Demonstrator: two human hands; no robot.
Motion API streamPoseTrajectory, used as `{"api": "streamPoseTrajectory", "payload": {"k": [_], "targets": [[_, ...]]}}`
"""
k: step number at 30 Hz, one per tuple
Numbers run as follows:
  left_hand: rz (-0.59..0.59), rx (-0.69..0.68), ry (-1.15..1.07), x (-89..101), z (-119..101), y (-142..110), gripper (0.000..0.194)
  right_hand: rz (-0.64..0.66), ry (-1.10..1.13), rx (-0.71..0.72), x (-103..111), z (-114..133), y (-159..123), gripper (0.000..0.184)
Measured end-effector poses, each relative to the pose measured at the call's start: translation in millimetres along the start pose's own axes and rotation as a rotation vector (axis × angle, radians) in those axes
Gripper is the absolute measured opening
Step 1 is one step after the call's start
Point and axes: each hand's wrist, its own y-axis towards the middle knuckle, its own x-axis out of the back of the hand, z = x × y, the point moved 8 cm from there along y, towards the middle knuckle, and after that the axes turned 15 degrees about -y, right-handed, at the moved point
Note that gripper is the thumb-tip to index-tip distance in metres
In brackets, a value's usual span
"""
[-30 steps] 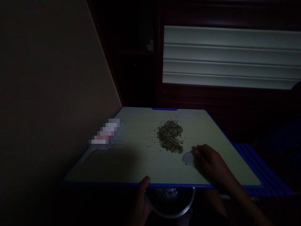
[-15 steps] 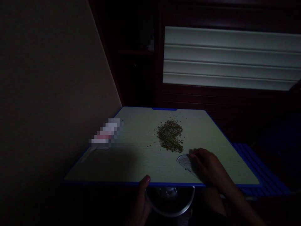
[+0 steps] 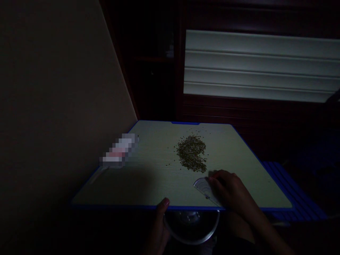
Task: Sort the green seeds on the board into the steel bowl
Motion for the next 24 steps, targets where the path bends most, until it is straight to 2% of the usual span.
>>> {"api": "streamPoseTrajectory", "payload": {"k": [4, 9, 19, 24], "targets": [[0.054, -0.010, 0.014, -0.3, 1, 3, 0.070, 0.007, -0.001, 0.024, -3, 9, -1, 0.023], [0.036, 0.068, -0.010, -2.9, 6, -2, 0.061, 0.016, -0.003, 0.024, -4, 21, -4, 0.021], [0.052, 0.084, 0.002, 2.4, 10, 4, 0.059, -0.003, 0.023, 0.059, -11, 39, -4, 0.020], [0.083, 0.106, -0.006, -3.2, 11, 1, 0.055, 0.014, 0.043, 0.056, -11, 45, -4, 0.017]]}}
